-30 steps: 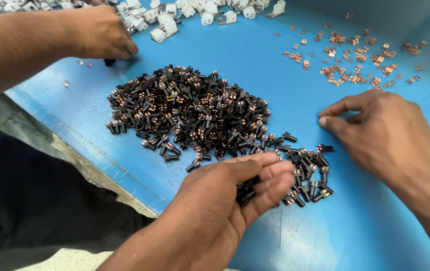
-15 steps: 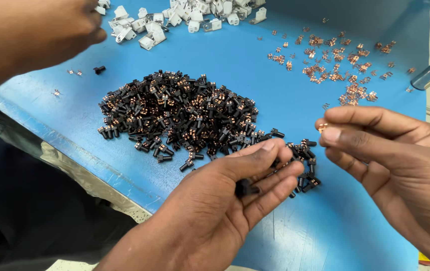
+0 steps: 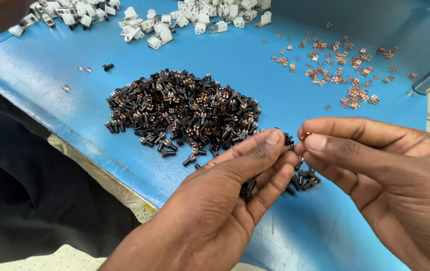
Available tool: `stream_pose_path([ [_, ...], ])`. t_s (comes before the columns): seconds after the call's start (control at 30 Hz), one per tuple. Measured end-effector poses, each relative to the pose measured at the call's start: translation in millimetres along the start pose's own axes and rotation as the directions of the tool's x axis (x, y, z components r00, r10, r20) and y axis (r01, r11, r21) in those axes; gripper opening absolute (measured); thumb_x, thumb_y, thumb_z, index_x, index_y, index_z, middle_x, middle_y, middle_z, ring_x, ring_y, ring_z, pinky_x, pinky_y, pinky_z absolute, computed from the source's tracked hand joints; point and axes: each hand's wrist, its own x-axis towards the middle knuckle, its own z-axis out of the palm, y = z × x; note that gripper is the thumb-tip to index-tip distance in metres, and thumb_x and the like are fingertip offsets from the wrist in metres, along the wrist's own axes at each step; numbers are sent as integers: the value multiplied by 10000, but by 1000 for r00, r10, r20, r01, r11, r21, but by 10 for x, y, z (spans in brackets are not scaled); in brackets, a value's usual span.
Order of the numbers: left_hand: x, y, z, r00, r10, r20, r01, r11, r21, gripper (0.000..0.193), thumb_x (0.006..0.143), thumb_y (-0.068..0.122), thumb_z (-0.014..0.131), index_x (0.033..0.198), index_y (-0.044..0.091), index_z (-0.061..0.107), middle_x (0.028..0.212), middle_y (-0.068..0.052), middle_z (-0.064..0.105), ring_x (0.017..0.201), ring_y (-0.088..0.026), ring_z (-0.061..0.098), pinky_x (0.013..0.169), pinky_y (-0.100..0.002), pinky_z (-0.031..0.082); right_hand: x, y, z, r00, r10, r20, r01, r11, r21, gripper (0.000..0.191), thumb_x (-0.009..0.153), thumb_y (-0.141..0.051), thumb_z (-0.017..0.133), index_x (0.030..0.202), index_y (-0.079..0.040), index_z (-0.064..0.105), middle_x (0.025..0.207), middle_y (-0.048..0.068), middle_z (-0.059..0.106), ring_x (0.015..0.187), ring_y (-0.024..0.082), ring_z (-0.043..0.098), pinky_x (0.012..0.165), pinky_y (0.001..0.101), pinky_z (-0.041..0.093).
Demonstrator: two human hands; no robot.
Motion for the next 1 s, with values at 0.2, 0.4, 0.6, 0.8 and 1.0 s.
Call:
stream_pose_path([
  [0.2,-14,-14,44,997,16,79,-19,999,33,226,979,133,672,1156,-4,697,1062,-62,714,997,-136,718,908,-224,630,-13,29,-1,991,65,118,-87,978,191,252,962,-133,631,1143,25,708,1044,129,733,1012,214,711,911,426,548],
  [0.4,-72,18,122,997,-54,46,47,990,134,223,935,157,659,1106,19,697,989,-42,713,935,-104,718,857,-187,627,1,7,-33,946,123,300,-250,865,434,154,933,-100,644,1006,36,636,1018,153,646,986,252,648,939,452,528],
  [0.6,-47,32,124,997,-41,71,30,988,152,255,956,174,661,1147,13,713,986,-47,722,942,-95,722,867,-180,623,11,-5,-17,929,117,350,-293,811,506,130,921,-93,659,979,18,624,994,150,643,994,256,640,950,448,520],
  [0.8,-47,27,98,993,-60,102,42,986,162,249,949,184,660,1134,26,716,975,-45,723,915,-93,713,850,-182,620,10,35,17,915,129,383,-337,767,546,81,939,-64,655,983,1,634,1023,131,664,955,226,638,938,429,510],
  [1.0,-34,60,73,992,-6,125,-5,996,88,246,942,170,682,1135,21,713,1003,-27,724,934,-88,701,877,-183,615,-12,94,-50,971,33,237,-93,965,246,252,958,-98,669,1175,14,731,1099,158,751,1055,251,725,959,485,564],
])
